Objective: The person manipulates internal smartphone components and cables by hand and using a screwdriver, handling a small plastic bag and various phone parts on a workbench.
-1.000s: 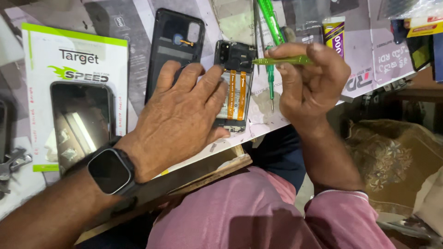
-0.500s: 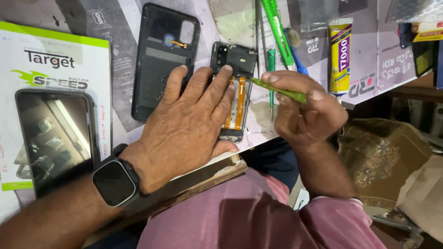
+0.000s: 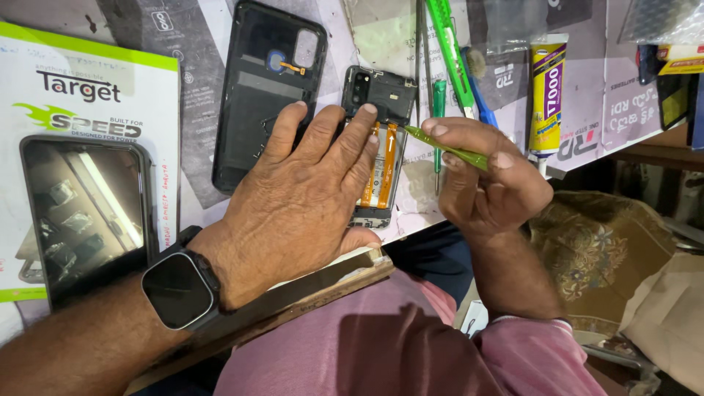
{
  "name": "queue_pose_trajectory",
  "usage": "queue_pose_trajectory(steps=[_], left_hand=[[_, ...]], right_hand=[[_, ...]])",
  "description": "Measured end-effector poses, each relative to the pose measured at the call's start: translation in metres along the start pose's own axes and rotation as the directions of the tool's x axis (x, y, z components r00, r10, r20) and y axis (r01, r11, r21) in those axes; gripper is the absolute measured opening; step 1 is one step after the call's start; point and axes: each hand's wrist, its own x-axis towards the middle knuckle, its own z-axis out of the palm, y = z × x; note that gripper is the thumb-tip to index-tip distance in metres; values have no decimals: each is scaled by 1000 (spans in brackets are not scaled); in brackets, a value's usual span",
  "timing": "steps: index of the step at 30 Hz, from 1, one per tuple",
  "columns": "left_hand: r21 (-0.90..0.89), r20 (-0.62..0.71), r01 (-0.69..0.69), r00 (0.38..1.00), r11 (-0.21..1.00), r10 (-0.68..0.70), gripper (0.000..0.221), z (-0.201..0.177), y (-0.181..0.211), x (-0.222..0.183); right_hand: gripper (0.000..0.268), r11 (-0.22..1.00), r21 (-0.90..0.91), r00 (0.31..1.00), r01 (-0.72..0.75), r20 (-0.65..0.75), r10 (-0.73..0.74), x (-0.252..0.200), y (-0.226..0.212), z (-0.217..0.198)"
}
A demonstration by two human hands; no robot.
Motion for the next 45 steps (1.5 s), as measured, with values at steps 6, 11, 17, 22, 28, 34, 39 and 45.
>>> queue_pose_trajectory(steps=[6,11,17,22,28,34,39,45], left_hand=[[1,11,0,1000,1000,0,101,1,-1,0],[-16,0,-5,1000,1000,5,100,1,-2,0],[-12,-2,1,1000,1000,-1,100,-1,-1,0],[-14,-13,-6,1000,1000,5,99,-2,-2,-1],[-6,-13,-10,1000,1000,9,97,-1,-2,0],[13,-7,-16,1000,1000,17,97,-2,-2,0],[34,-7,-16,1000,999,16,99,-1,-1,0],[51,-29,-23,999,998,25,97,1,0,-2]], right_hand=[[38,1000,18,1000,18,5,-18,0,3,1],[38,1000,14,1000,15,-3,-15,0,3,2],[36,1000,11,1000,17,8,-18,-1,3,2],[35,998,-9,998,63,-5,-63,0,6,4],[42,999,46,999,7,-46,-5,-2,6,6],[47,996,30,994,-82,-70,84,-4,1,8],[53,995,-65,997,-75,4,76,6,0,-2],[57,995,-93,996,-43,77,50,25,1,-6]])
